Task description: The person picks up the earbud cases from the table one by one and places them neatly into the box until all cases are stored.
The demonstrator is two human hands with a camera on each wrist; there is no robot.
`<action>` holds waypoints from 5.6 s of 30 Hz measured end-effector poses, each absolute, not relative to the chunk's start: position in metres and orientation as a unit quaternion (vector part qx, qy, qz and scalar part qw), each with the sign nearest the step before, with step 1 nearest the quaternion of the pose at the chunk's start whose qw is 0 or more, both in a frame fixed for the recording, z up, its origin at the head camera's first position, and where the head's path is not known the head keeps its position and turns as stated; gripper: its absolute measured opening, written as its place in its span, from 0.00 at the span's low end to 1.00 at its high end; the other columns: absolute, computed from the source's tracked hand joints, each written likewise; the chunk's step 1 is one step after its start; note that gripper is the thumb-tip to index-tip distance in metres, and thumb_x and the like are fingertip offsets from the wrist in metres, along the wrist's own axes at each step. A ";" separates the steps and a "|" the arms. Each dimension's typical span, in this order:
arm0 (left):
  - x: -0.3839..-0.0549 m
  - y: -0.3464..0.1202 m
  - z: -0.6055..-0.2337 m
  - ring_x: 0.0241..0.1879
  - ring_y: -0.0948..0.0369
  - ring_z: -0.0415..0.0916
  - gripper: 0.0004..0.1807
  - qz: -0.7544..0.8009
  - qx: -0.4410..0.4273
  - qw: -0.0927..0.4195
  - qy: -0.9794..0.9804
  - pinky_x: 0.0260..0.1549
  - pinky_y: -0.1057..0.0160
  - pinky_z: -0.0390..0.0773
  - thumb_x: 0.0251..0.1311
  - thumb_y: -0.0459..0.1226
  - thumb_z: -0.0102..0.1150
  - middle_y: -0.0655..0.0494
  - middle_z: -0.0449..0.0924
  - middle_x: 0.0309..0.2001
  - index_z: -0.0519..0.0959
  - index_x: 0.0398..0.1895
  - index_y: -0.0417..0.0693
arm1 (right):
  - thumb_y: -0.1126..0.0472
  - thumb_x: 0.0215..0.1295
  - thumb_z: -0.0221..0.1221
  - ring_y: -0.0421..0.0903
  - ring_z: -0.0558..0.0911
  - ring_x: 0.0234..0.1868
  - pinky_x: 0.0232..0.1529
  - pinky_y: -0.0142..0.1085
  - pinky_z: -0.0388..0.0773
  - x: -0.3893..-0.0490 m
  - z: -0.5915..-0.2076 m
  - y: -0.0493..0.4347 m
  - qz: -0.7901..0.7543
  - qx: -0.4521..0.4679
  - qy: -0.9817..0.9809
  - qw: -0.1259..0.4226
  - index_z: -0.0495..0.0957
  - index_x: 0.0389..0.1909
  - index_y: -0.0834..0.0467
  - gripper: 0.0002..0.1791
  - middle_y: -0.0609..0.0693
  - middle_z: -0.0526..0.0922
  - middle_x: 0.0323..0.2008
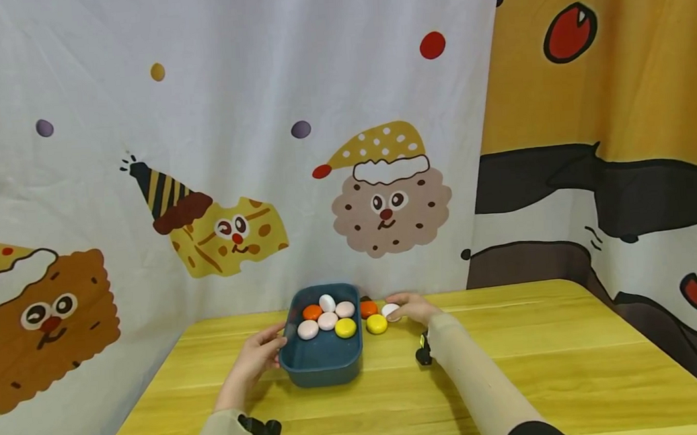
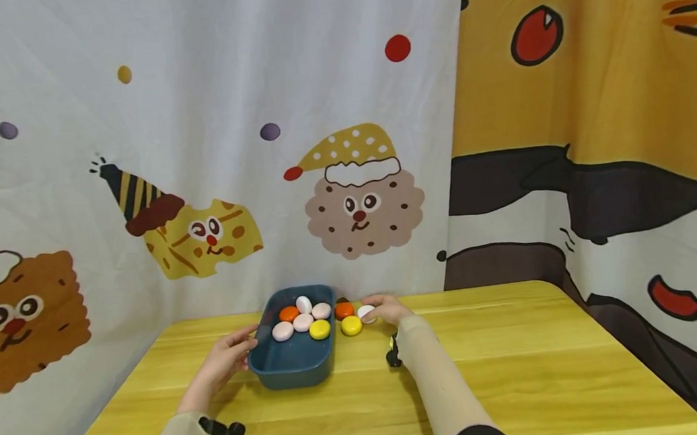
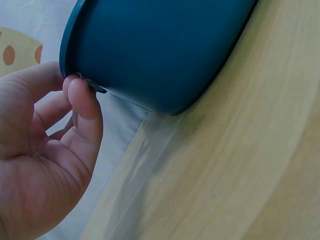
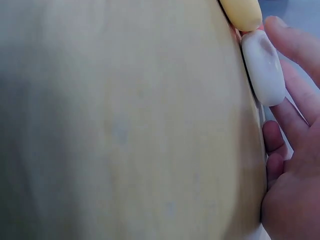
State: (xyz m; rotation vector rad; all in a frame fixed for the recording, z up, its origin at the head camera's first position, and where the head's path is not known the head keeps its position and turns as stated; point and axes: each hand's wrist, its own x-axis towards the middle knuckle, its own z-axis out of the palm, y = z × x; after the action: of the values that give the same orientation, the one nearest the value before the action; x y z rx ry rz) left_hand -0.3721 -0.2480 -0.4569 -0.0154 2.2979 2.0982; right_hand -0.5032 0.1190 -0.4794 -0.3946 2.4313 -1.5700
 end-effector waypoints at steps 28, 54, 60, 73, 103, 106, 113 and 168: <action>-0.373 -0.252 -0.459 0.20 0.62 0.68 0.27 0.674 -0.006 0.018 0.738 0.21 0.65 0.75 0.66 0.32 0.56 0.49 0.72 0.35 0.67 0.68 0.37 | 0.73 0.52 0.65 0.65 0.65 0.64 0.66 0.57 0.54 -0.456 -0.457 0.129 -0.532 -0.137 0.833 0.065 0.72 0.59 0.73 0.30 0.68 0.70 0.61; -0.367 -0.251 -0.464 0.20 0.61 0.71 0.26 0.680 -0.013 0.007 0.733 0.20 0.66 0.74 0.68 0.33 0.53 0.41 0.77 0.46 0.67 0.68 0.36 | 0.67 0.55 0.67 0.52 0.72 0.55 0.57 0.45 0.66 -0.476 -0.462 0.142 -0.584 -0.115 0.800 0.076 0.71 0.63 0.68 0.32 0.60 0.73 0.60; -0.371 -0.252 -0.463 0.20 0.62 0.70 0.27 0.681 -0.008 0.011 0.732 0.21 0.66 0.75 0.66 0.31 0.54 0.44 0.75 0.43 0.67 0.68 0.36 | 0.65 0.56 0.67 0.53 0.73 0.55 0.56 0.51 0.68 -0.479 -0.450 0.147 -0.573 -0.112 0.808 0.075 0.71 0.63 0.66 0.32 0.60 0.73 0.60; -0.373 -0.254 -0.461 0.20 0.63 0.70 0.30 0.676 0.006 0.018 0.737 0.21 0.67 0.75 0.63 0.30 0.55 0.51 0.71 0.34 0.64 0.69 0.34 | 0.62 0.56 0.68 0.57 0.70 0.60 0.60 0.62 0.61 -0.483 -0.438 0.161 -0.579 -0.114 0.804 0.074 0.71 0.65 0.63 0.34 0.60 0.71 0.63; -0.369 -0.252 -0.461 0.20 0.62 0.71 0.27 0.681 -0.009 0.008 0.733 0.21 0.67 0.75 0.67 0.33 0.51 0.37 0.76 0.52 0.66 0.68 0.35 | 0.62 0.59 0.65 0.56 0.72 0.58 0.62 0.62 0.59 -0.472 -0.413 0.157 -0.574 -0.109 0.808 0.074 0.71 0.64 0.63 0.31 0.59 0.71 0.63; -0.368 -0.252 -0.460 0.21 0.62 0.71 0.27 0.681 -0.011 0.010 0.732 0.21 0.67 0.75 0.67 0.34 0.51 0.37 0.75 0.53 0.66 0.68 0.35 | 0.61 0.58 0.66 0.55 0.73 0.58 0.62 0.61 0.60 -0.477 -0.416 0.156 -0.571 -0.103 0.811 0.077 0.72 0.64 0.62 0.31 0.58 0.71 0.63; -0.367 -0.253 -0.460 0.21 0.61 0.71 0.27 0.681 -0.008 0.014 0.732 0.21 0.67 0.75 0.67 0.34 0.51 0.36 0.73 0.55 0.65 0.69 0.35 | 0.60 0.58 0.67 0.55 0.72 0.60 0.61 0.60 0.62 -0.477 -0.412 0.154 -0.564 -0.107 0.815 0.080 0.72 0.64 0.61 0.32 0.58 0.70 0.65; -0.369 -0.254 -0.461 0.20 0.63 0.72 0.28 0.691 0.018 0.004 0.723 0.22 0.66 0.77 0.65 0.36 0.53 0.42 0.76 0.50 0.67 0.67 0.33 | 0.59 0.57 0.68 0.48 0.79 0.51 0.60 0.59 0.64 -0.476 -0.405 0.069 -0.559 -0.208 0.793 0.126 0.72 0.64 0.63 0.34 0.54 0.76 0.59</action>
State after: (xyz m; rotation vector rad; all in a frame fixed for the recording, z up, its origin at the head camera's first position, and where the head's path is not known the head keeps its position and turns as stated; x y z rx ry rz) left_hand -0.3692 -0.2538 -0.4610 0.0553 2.2647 2.1658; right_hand -0.4760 0.0691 -0.4050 -0.6046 2.3086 -1.6274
